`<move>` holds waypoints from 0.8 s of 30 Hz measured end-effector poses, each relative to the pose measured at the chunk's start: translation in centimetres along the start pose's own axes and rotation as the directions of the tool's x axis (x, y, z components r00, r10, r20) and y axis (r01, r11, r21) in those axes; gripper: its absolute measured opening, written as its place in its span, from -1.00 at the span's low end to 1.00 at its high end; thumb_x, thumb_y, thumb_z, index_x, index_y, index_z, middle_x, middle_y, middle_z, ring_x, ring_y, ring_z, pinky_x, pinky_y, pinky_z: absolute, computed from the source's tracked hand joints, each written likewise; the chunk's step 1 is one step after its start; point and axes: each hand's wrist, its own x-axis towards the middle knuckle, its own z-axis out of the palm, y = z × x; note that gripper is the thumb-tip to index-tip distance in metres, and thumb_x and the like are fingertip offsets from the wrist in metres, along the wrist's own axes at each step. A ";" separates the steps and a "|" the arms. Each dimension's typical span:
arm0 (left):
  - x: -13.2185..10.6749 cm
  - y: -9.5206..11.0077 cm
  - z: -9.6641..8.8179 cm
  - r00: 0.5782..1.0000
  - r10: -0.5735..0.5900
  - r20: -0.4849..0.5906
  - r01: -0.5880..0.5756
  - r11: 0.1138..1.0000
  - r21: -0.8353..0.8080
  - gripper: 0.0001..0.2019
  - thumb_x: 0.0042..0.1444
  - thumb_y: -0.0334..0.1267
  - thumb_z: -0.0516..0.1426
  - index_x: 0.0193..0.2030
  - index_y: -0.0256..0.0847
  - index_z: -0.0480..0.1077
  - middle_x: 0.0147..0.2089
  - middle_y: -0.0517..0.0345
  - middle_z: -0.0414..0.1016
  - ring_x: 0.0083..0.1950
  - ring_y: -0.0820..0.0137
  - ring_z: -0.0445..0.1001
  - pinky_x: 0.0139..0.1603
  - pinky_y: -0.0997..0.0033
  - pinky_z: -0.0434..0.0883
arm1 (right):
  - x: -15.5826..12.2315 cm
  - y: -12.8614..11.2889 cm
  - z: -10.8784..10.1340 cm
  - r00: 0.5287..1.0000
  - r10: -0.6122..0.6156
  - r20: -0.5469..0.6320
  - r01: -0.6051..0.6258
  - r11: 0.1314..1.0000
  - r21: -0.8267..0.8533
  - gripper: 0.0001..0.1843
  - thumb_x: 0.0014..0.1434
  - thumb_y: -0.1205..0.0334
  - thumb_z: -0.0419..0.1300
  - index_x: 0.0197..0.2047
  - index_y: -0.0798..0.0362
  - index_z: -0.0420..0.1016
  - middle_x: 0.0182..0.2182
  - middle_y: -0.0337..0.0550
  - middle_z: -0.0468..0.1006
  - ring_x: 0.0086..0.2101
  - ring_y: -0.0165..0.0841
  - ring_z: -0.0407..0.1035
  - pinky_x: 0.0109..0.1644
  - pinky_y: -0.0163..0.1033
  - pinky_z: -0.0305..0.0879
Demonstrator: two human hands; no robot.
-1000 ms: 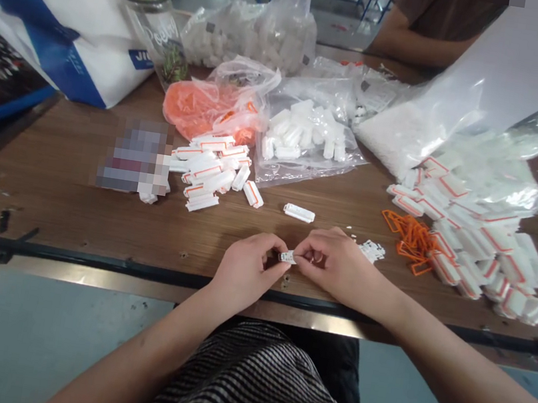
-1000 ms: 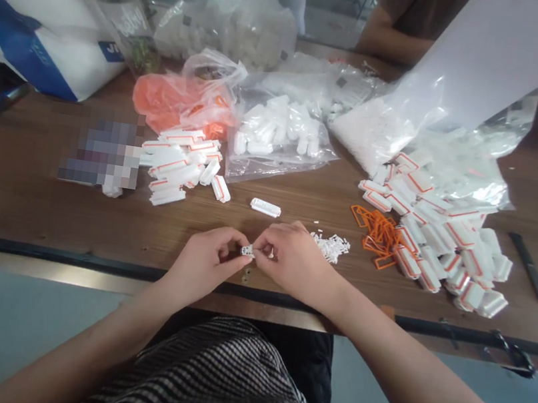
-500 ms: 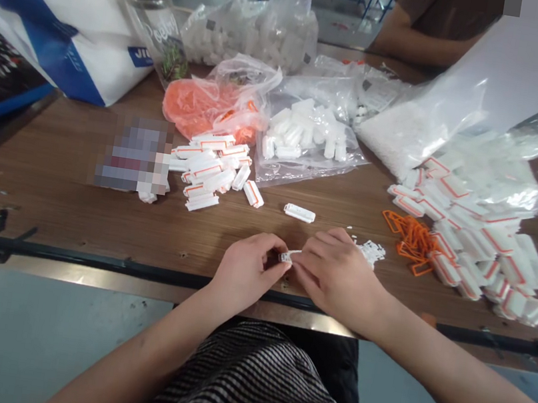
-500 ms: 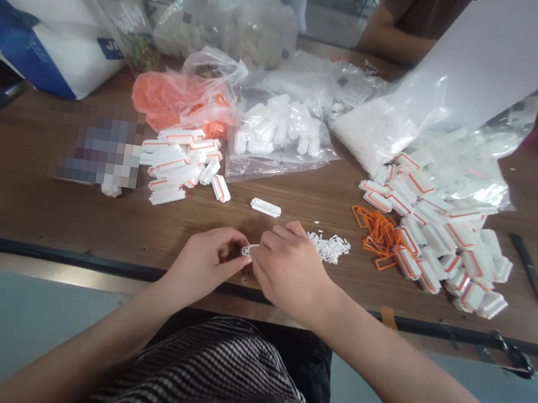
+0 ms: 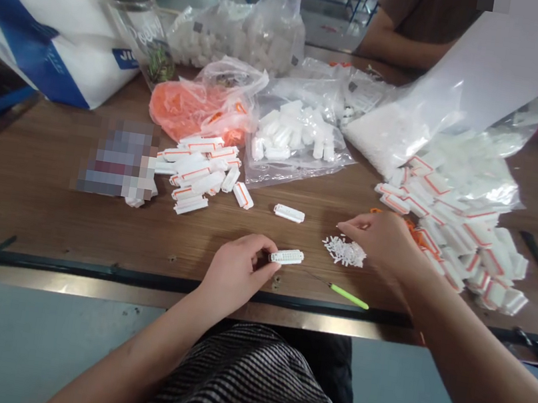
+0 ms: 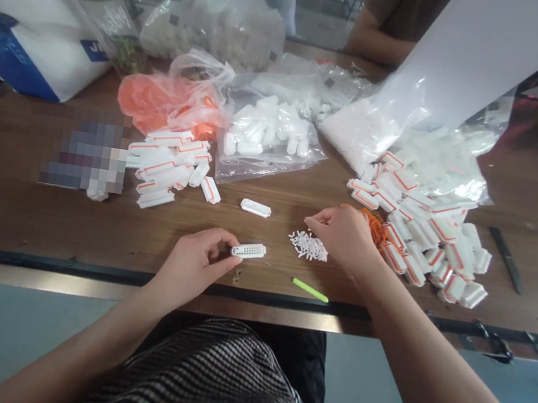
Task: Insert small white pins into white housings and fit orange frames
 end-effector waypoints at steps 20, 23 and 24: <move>-0.1 -0.1 0.0 0.999 0.044 -0.018 -0.044 0.999 0.006 -0.92 0.06 -0.33 0.24 -0.28 -0.13 0.47 -0.46 0.30 0.42 -0.45 0.46 0.32 -0.37 0.44 0.27 | -2.5 -3.4 1.1 0.986 -0.145 -0.082 0.164 0.933 0.320 -0.87 -0.02 0.22 0.22 -0.52 0.04 0.56 -0.55 -0.20 0.60 -0.52 -0.37 0.41 -0.40 -0.27 0.26; -0.1 -0.1 0.0 0.999 0.044 -0.013 -0.044 0.999 -0.008 -0.93 0.07 -0.34 0.25 -0.28 -0.14 0.47 -0.42 0.30 0.46 -0.44 0.47 0.32 -0.37 0.45 0.26 | -4.1 -5.6 1.7 0.907 -0.421 -0.005 0.385 0.827 0.410 -0.85 0.05 0.25 0.21 -0.52 0.03 0.54 -0.56 -0.26 0.55 -0.51 -0.44 0.36 -0.34 -0.29 0.25; -0.1 -0.1 0.0 0.999 0.047 -0.011 -0.047 0.999 -0.011 -0.93 0.07 -0.34 0.25 -0.28 -0.14 0.47 -0.40 0.30 0.47 -0.43 0.47 0.33 -0.37 0.45 0.25 | -4.5 -6.1 2.0 0.881 -0.474 0.000 0.431 0.802 0.412 -0.85 0.07 0.26 0.21 -0.51 0.03 0.53 -0.58 -0.28 0.52 -0.51 -0.45 0.34 -0.31 -0.28 0.25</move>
